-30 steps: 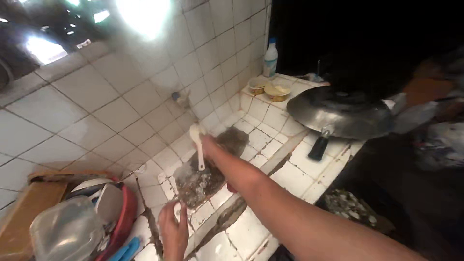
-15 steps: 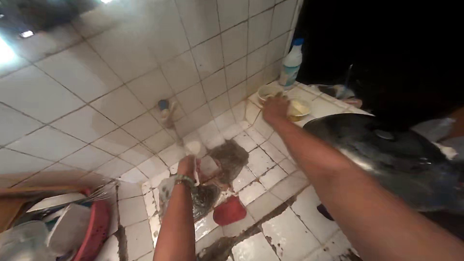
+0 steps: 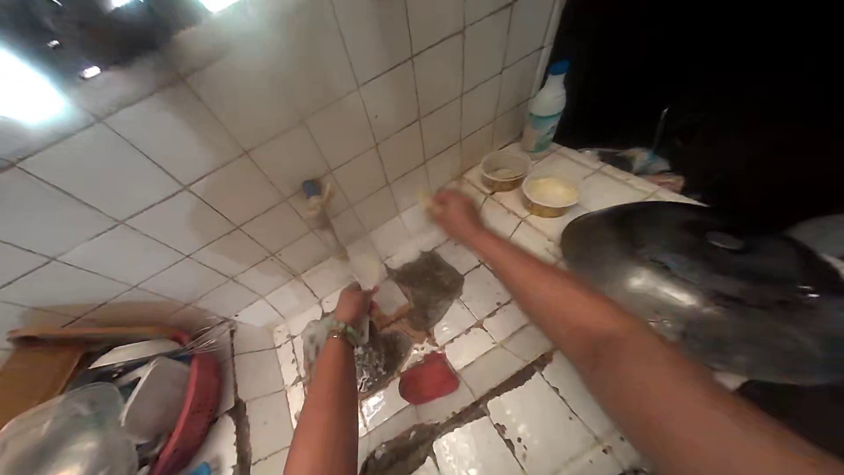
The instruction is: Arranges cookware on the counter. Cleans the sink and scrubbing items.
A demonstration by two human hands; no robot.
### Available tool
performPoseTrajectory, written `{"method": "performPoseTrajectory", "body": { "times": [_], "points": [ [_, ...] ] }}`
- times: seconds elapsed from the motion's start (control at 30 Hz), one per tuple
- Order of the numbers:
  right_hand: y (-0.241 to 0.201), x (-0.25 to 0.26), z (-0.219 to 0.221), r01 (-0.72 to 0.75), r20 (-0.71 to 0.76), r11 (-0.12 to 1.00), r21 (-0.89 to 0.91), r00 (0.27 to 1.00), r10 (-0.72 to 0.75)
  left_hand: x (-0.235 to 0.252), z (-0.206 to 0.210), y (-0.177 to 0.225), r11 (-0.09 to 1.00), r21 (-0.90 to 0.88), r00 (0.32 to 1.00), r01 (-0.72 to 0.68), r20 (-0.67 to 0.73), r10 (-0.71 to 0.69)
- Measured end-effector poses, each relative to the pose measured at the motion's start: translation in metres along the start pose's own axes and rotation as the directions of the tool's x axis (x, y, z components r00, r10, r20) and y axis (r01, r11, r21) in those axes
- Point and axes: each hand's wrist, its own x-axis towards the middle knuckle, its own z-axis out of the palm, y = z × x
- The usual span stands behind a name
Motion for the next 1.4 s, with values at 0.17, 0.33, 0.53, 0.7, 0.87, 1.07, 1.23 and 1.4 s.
{"method": "performPoseTrajectory", "body": {
  "times": [0.17, 0.33, 0.53, 0.7, 0.87, 1.07, 1.23, 1.4],
  "points": [
    [-0.075, -0.059, 0.133, 0.186, 0.478, 0.958, 0.216, 0.836, -0.270, -0.022, -0.008, -0.015, 0.987, -0.011, 0.986, -0.161, -0.046, 0.160],
    [-0.086, -0.051, 0.164, 0.131, 0.404, 0.961, 0.242, 0.887, -0.223, -0.049, -0.032, -0.034, 0.987, 0.073, 0.989, -0.146, -0.026, 0.149],
    [-0.085, -0.029, 0.155, -0.118, 0.425, 0.978, 0.174, 0.905, 0.033, -0.069, -0.032, -0.047, 0.992, 0.009, 0.992, -0.125, -0.011, 0.125],
    [-0.064, -0.049, 0.169, -0.603, 0.615, 0.162, 0.781, 0.788, -0.035, -0.050, -0.029, -0.065, 0.966, -0.246, 0.997, -0.081, -0.017, 0.079],
    [-0.070, -0.062, 0.163, -0.507, 0.427, 0.692, 0.513, 0.851, 0.307, -0.040, -0.013, -0.065, 0.996, 0.047, 0.991, -0.076, -0.110, 0.081],
    [-0.069, -0.039, 0.157, -0.527, 0.338, 0.598, 0.604, 0.849, 0.407, -0.036, -0.003, -0.052, 0.780, 0.590, 0.963, -0.210, -0.015, 0.270],
    [-0.079, -0.065, 0.162, -0.085, 0.302, 0.851, 0.519, 0.949, -0.090, -0.012, -0.017, -0.062, 0.988, -0.108, 0.994, -0.107, -0.015, 0.106],
    [-0.063, -0.064, 0.179, 0.493, 0.239, 0.804, 0.332, 0.781, -0.577, -0.023, -0.029, -0.054, 0.911, -0.411, 0.996, -0.020, 0.068, 0.053]
  ]
}}
